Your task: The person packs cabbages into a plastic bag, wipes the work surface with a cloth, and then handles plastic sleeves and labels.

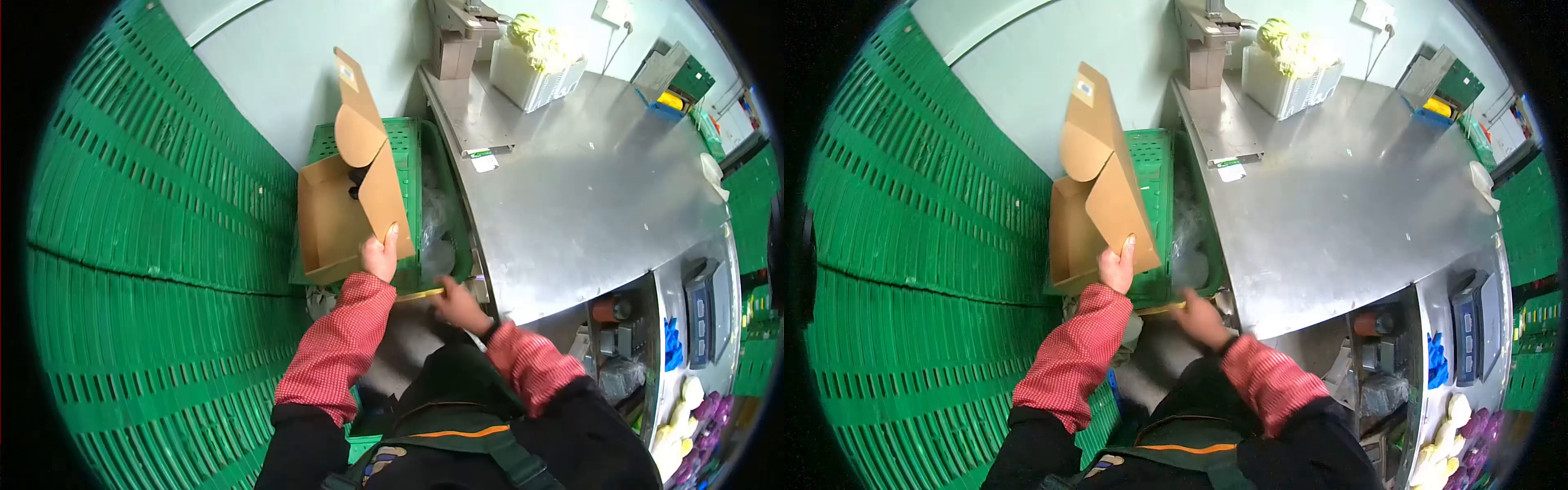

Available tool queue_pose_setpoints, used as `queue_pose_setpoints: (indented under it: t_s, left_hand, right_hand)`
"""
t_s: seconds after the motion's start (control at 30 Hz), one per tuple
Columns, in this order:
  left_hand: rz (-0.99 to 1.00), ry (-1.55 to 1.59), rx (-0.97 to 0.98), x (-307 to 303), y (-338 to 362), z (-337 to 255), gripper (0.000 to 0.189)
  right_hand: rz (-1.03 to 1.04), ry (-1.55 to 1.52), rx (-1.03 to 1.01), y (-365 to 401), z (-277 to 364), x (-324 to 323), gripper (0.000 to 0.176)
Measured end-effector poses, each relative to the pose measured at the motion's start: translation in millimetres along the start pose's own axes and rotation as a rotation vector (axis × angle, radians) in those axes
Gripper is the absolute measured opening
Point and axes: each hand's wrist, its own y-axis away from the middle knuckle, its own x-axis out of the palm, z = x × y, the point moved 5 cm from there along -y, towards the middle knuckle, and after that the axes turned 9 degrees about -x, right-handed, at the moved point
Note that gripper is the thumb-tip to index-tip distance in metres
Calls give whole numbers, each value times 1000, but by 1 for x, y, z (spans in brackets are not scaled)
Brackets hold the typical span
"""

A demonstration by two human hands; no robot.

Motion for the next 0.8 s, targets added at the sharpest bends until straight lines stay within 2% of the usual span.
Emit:
queue_pose_setpoints:
  t_s: [0.03,0.1,0.17,0.27,0.33,0.4,0.43,0.47,0.53,0.63,0.73,0.8]
  left_hand:
    - [1,47,-60,9,-6,10,32]
    - [41,11,-119,8,-13,5,31]
    - [49,7,-113,6,-31,0,30]
    - [31,25,-86,6,-50,15,30]
    - [18,-8,-110,5,-59,28,32]
    - [44,52,-219,7,-64,43,36]
    - [59,80,-269,6,-65,49,38]
    - [34,78,-276,3,-67,63,38]
    - [-11,97,-283,8,-72,93,39]
    - [76,-26,-332,4,-74,86,41]
    - [46,41,-242,8,-71,72,43]
    - [67,27,-289,13,-71,79,40]
  right_hand:
    - [-159,-181,100,-33,-27,10,58]
    - [-475,-605,499,-87,-65,21,60]
    - [-495,-497,613,-150,-134,40,63]
    - [-560,-418,711,-198,-195,84,65]
    - [-311,-337,623,-203,-163,56,56]
    - [-575,-431,534,-196,-145,52,48]
    - [-634,-448,476,-191,-128,55,45]
    - [-690,-464,416,-185,-109,57,41]
    - [-664,-415,271,-170,-61,43,34]
    - [-250,-639,125,-126,-2,39,32]
    - [-446,-492,399,-109,-21,28,48]
    - [-666,-432,590,-125,-62,38,50]
